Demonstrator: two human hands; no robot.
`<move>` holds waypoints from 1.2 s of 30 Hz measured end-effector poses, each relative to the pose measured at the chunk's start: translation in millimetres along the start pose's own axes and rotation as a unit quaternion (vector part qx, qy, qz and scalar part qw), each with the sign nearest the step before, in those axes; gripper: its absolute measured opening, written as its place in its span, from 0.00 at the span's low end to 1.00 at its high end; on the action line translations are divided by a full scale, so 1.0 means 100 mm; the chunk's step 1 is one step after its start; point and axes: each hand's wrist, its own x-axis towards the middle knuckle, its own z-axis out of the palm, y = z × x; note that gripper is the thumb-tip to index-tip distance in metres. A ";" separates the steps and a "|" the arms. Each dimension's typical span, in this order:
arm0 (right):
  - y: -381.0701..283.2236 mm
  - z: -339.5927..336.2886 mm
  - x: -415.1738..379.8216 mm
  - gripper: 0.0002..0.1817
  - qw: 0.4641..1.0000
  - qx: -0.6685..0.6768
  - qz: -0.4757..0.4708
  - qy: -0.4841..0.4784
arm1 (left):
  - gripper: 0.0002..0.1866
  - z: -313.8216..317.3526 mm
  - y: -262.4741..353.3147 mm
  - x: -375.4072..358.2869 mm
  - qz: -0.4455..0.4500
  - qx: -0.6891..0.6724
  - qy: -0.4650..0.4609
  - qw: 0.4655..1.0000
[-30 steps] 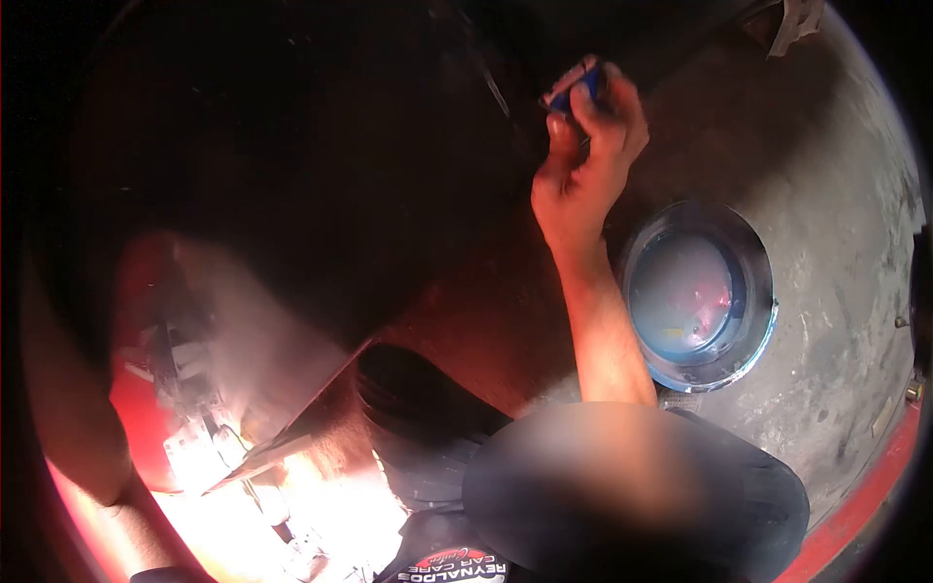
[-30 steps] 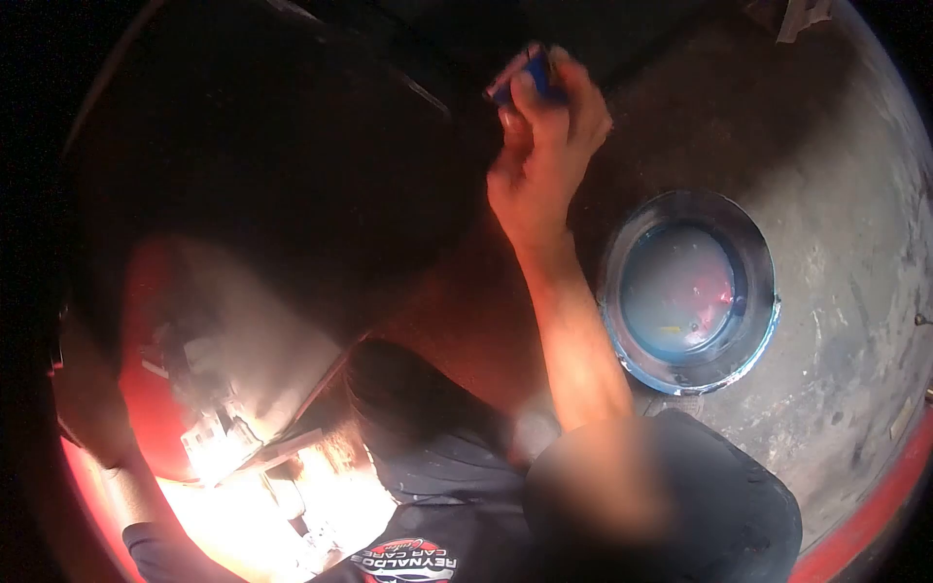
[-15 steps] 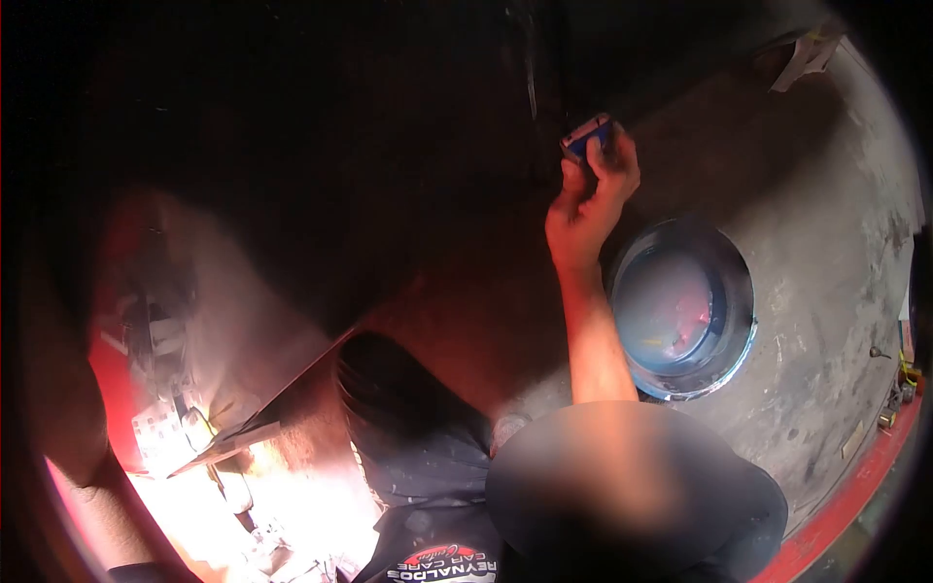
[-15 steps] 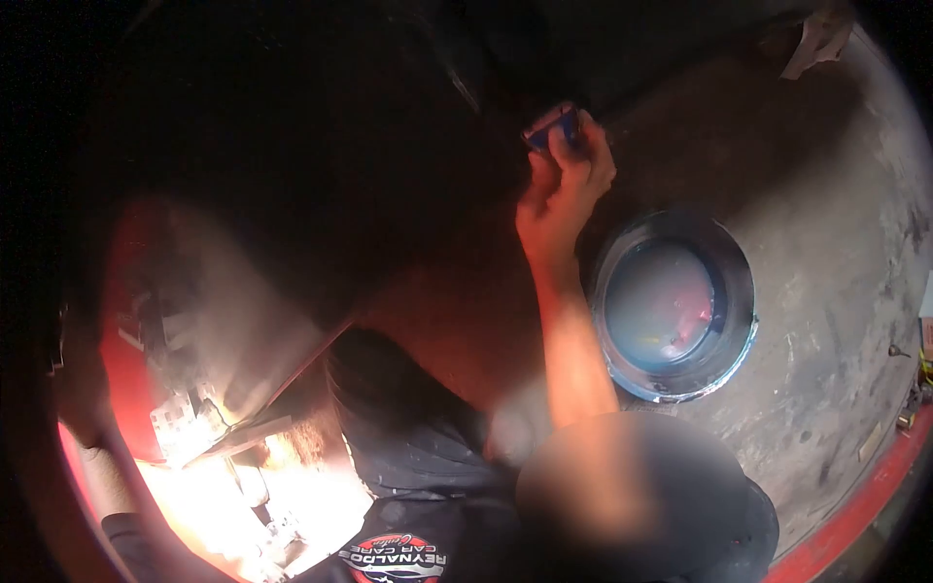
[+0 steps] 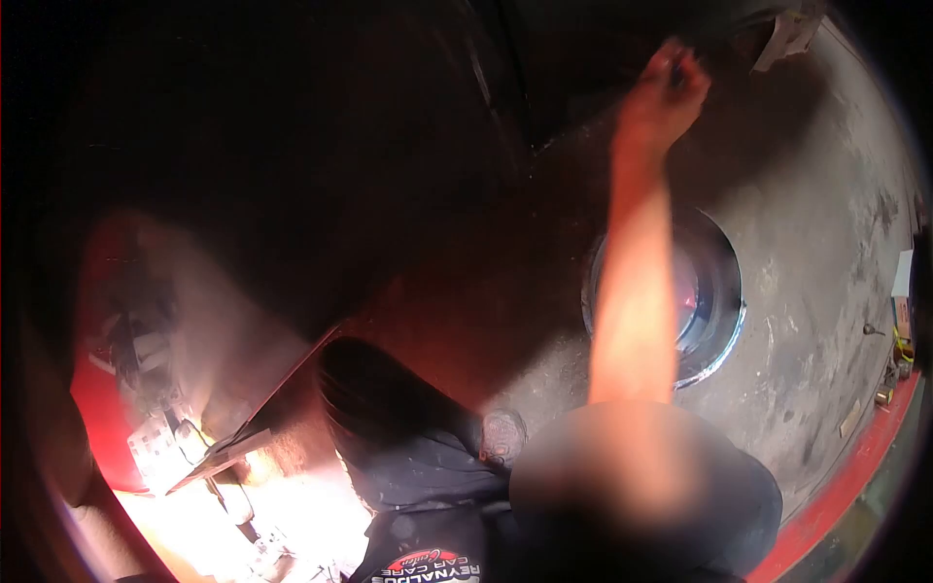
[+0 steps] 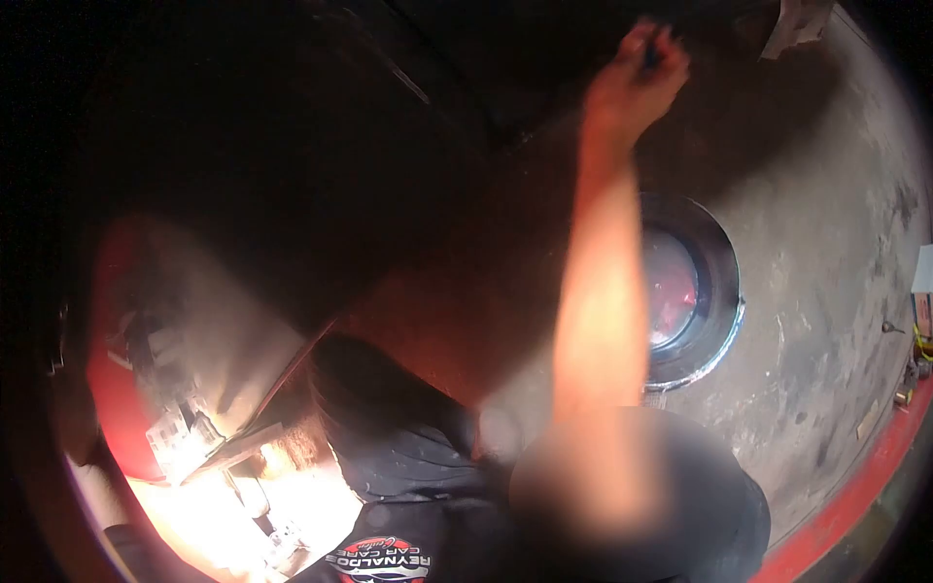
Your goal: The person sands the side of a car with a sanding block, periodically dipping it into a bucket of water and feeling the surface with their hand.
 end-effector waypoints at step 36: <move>-0.51 0.17 -0.41 0.21 0.992 -0.117 0.022 0.035 | 0.25 -0.14 -0.13 0.40 -0.015 -0.012 0.030 0.999</move>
